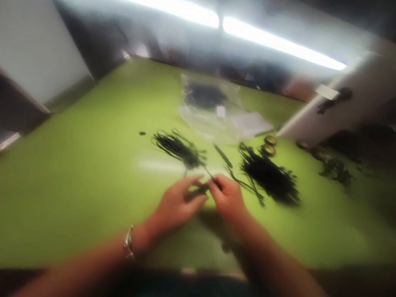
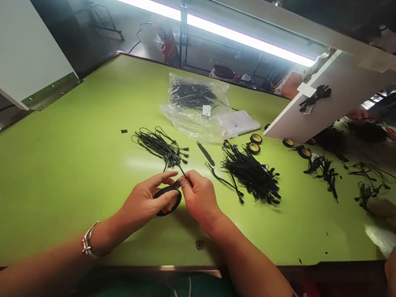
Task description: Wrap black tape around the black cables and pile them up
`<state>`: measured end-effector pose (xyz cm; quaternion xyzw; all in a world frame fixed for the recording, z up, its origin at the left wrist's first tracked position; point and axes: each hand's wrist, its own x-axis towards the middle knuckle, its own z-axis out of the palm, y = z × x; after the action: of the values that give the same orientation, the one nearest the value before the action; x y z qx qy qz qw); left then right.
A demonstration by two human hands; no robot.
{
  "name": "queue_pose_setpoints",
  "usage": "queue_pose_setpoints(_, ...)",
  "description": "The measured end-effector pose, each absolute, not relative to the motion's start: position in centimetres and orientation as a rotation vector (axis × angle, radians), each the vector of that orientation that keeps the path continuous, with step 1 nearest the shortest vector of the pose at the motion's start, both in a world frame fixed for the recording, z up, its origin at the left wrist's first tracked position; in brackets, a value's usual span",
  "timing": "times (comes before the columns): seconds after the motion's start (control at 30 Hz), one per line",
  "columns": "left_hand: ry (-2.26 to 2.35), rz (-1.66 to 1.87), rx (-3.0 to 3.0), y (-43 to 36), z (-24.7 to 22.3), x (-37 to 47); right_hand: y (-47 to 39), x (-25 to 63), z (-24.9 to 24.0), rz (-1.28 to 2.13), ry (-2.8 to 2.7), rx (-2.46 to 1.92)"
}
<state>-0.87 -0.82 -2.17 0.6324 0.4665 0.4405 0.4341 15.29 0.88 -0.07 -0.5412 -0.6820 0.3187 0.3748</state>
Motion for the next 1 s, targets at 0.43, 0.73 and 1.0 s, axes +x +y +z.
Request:
queue_pose_setpoints(0.43, 0.857, 0.661, 0.921, 0.4, -1.8, -1.7, 0.3, 15.4, 0.5, 0.763, -1.904, -1.391)
queue_pose_setpoints(0.73, 0.960, 0.766, 0.919, 0.0, -2.9, -1.5, 0.5, 15.2, 0.9, 0.986, -1.725, -1.364)
queue_pose_setpoints(1.0, 0.964, 0.825, 0.911, -0.3, -2.6, -1.1, 1.0, 15.1, 0.4, 1.216, -1.554, -1.321)
